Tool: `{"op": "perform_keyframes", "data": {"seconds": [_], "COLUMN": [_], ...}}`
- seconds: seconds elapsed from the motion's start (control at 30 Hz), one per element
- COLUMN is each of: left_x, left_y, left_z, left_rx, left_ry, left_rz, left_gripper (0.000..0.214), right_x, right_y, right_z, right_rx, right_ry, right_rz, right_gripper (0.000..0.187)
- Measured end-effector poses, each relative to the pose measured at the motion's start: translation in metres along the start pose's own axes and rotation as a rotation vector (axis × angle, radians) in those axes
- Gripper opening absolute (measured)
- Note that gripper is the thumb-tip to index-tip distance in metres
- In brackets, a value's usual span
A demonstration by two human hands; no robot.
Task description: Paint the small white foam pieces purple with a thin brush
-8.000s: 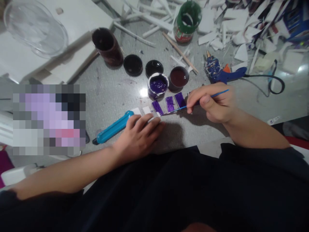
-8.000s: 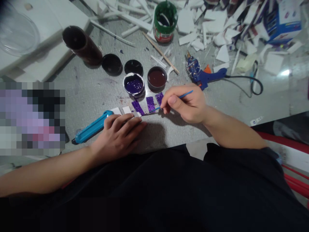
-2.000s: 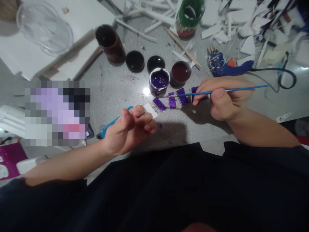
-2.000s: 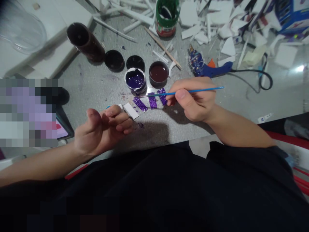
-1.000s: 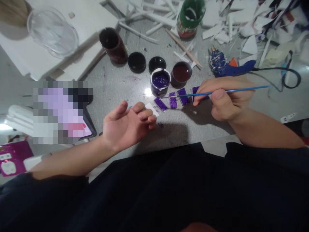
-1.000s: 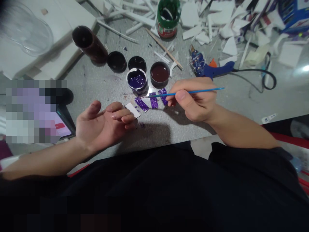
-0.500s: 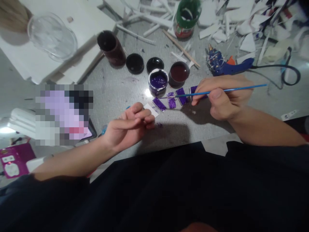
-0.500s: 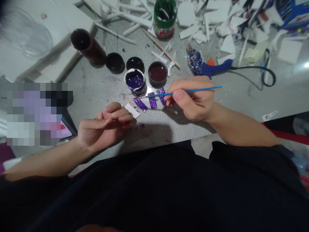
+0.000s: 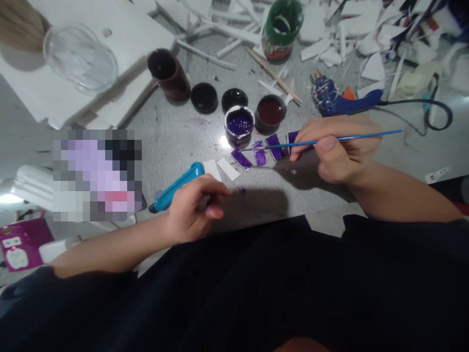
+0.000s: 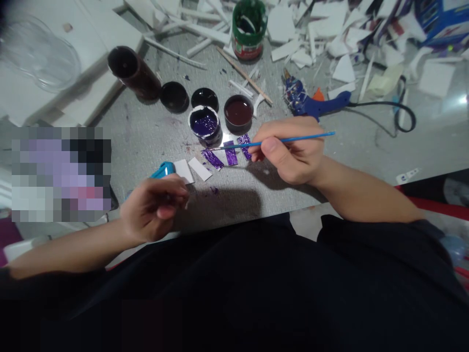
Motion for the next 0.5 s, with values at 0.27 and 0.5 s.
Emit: {"op": "perform_keyframes", "data": {"seconds": [0.27, 0.5], "left_x": [0.001, -0.002], "left_y": [-0.003, 0.001], "left_z": [-0.015, -0.021], "left_rx": [0.068, 0.032], "left_ry": [-1.017, -1.126], "left_rz": [-0.161, -0.192], "left_gripper": [0.019, 0.015], "right_x": [0.002, 0.002], "right_y": [-0.002, -0.003], "right_z": [-0.002, -0.001], "right_rx": [0.057, 0.105], "right_ry": [0.008, 0.035], "right_rz": [0.05, 0.057], "right_gripper": [0.024, 0.023]}}
Point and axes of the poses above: each hand's wrist, its own y-axis away from the middle knuckle, its own z-axis out of the back of the hand, x = y × z, the point moved 6 cm from there along -y, towards the middle knuckle, and after that the axes turned 11 degrees about x, right-handed, at the moved point
